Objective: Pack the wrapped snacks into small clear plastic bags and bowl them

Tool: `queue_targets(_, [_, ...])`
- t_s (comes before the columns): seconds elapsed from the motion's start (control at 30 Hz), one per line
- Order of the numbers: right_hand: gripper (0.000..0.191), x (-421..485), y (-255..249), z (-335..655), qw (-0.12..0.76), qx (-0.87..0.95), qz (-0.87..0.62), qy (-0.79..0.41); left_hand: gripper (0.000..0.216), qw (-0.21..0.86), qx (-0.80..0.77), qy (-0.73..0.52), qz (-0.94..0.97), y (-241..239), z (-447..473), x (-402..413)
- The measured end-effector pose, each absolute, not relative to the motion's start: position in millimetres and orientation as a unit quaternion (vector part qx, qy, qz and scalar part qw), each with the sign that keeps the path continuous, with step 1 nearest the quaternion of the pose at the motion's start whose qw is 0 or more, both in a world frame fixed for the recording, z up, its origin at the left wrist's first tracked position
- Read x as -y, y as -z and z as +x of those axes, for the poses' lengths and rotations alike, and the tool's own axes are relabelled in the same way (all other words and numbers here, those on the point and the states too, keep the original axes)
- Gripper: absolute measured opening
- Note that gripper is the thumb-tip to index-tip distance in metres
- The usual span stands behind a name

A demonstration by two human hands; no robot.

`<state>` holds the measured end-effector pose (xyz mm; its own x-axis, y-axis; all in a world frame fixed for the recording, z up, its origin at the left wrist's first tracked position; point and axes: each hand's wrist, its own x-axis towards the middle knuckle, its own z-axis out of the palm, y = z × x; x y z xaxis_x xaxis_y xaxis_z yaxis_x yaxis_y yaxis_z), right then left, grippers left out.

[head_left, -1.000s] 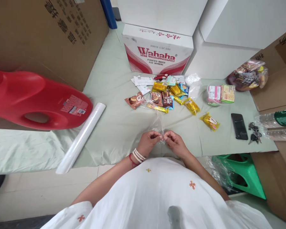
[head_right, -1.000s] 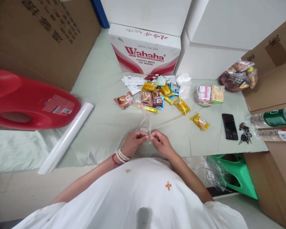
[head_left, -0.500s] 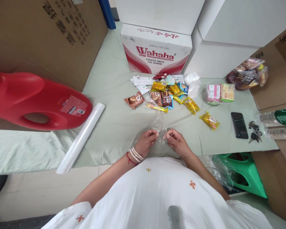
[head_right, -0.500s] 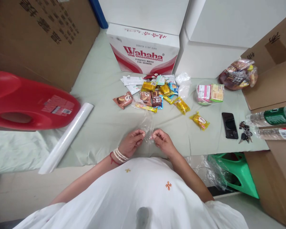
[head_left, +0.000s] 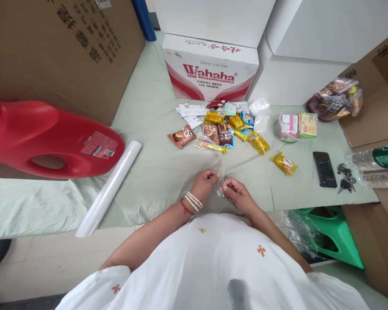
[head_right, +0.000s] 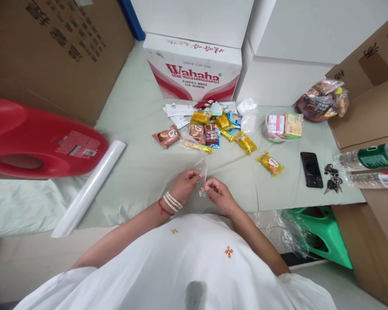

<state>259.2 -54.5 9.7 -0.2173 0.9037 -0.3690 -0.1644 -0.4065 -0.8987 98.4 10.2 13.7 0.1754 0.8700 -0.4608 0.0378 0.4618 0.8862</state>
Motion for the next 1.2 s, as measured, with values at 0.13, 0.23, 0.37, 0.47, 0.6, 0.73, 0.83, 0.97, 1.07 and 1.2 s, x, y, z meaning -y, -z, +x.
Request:
queue_targets(0.13, [0.043, 57, -17, 276, 0.354, 0.408, -0.533, -0.651, 0.025, 0.631, -0.563, -0.332, 0.418, -12, 94, -10])
queue_targets(0.23, [0.041, 49, -26, 283, 0.357, 0.461, -0.603, -0.544, 0.024, 0.622, -0.558, -0.331, 0.438, -15, 94, -5])
queue_targets(0.37, [0.036, 23, -26, 270, 0.384, 0.508, -0.648, -0.417, 0.021, 0.593, -0.537, -0.338, 0.496, -19, 98, 4])
queue_targets(0.47, [0.028, 7, -14, 259, 0.418, 0.472, -0.657, -0.413, 0.02, 0.568, -0.533, -0.371, 0.506, -20, 93, 6])
queue_targets(0.6, [0.033, 2, -3, 266, 0.488, 0.304, -0.649, -0.498, 0.025, 0.631, -0.529, -0.411, 0.391, -21, 65, 0])
queue_targets(0.73, [0.043, 6, -10, 281, 0.493, 0.192, -0.609, -0.591, 0.028, 0.696, -0.482, -0.47, 0.251, -22, 32, -3])
queue_targets(0.83, [0.044, 11, -19, 282, 0.463, 0.201, -0.6, -0.621, 0.027, 0.743, -0.445, -0.452, 0.215, -24, 17, -3])
queue_targets(0.97, [0.042, 15, -25, 272, 0.43, 0.315, -0.594, -0.603, 0.043, 0.781, -0.451, -0.359, 0.239, -29, 13, -15])
queue_targets(1.07, [0.036, 15, -30, 273, 0.39, 0.441, -0.582, -0.561, 0.063, 0.783, -0.491, -0.26, 0.279, -33, 12, -38])
queue_targets(1.2, [0.027, 13, -46, 288, 0.322, 0.631, -0.54, -0.454, 0.051, 0.69, -0.547, -0.245, 0.405, -38, 7, -71])
